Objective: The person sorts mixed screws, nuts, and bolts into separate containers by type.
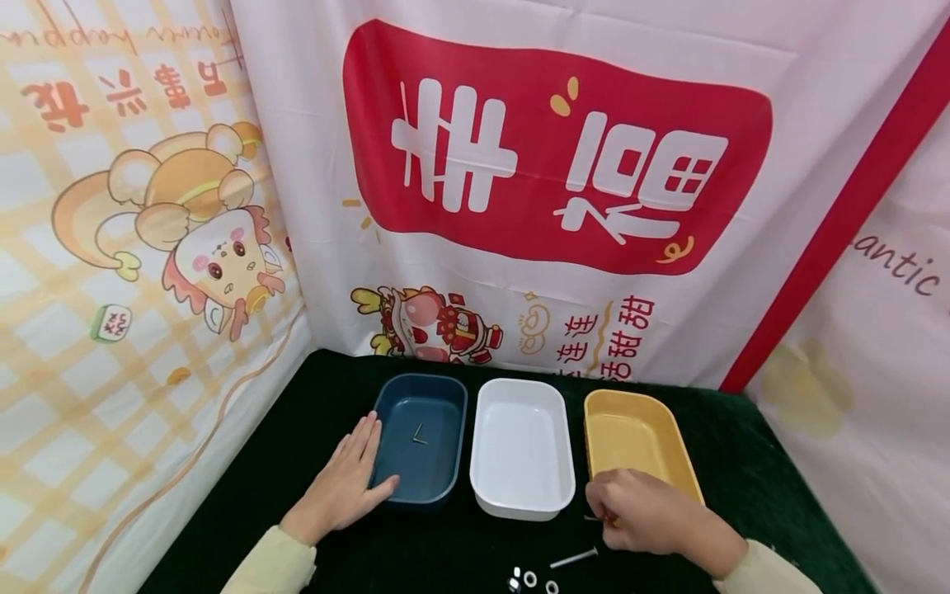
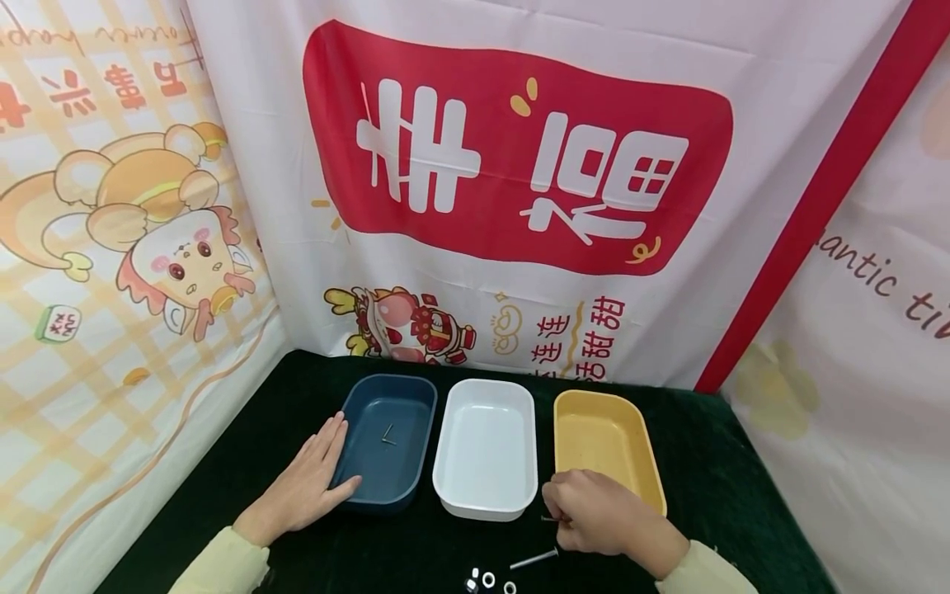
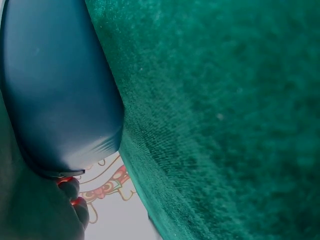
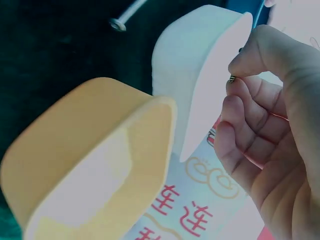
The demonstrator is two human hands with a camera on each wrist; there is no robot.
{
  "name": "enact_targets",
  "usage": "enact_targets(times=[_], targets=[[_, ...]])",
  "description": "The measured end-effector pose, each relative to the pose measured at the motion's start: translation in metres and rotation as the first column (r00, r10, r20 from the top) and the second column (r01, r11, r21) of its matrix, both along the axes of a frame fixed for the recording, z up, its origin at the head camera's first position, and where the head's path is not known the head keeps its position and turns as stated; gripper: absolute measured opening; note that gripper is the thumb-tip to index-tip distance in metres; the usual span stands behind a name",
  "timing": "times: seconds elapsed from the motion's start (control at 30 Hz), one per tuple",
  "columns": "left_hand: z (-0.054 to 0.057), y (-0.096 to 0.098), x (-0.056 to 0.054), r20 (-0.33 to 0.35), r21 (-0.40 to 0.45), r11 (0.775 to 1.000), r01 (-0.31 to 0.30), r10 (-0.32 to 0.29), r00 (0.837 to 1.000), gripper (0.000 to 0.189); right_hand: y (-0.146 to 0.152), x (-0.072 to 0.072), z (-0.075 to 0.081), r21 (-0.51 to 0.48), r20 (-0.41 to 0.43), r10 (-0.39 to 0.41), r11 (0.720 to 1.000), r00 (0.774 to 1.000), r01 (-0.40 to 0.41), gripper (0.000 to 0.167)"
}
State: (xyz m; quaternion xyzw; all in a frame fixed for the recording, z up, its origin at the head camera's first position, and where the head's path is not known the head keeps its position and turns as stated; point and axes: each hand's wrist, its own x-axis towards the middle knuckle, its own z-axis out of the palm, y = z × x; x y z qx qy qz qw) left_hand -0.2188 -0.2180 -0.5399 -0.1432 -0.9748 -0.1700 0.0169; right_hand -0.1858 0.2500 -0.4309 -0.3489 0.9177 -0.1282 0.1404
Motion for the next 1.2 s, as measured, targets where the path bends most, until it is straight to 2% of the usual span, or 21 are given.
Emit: enact_targets(times=[0.23, 0.57, 0.9, 1.2], targets=[[0.0, 0.0, -0.002, 0.008, -0.001, 1.0, 0.001, -0.001, 1.0, 0.101, -0.023, -0.015, 0.01, -0.001, -0.105, 0.035, 0.999, 0.994, -0.035, 0.016], [0.0, -0.001, -0.001, 0.003, 0.0, 1.0, 0.002, -0.002, 1.0, 0.101, -0.06, -0.038, 0.018, -0.01, -0.22, 0.136, 0.99, 0.966, -0.142, 0.015], [-0.002, 0.0, -0.002, -0.005, -0.001, 1.0, 0.007, -0.007, 1.0, 0.1, -0.101, -0.054, 0.015, -0.022, -0.25, 0.174, 0.982, 0.953, -0.186, 0.013], [0.001, 0.001, -0.002, -0.001, 0.003, 1.0, 0.007, -0.007, 1.0, 0.099, -0.138, -0.07, 0.004, -0.097, -0.273, 0.171, 0.974, 0.947, -0.204, 0.013]])
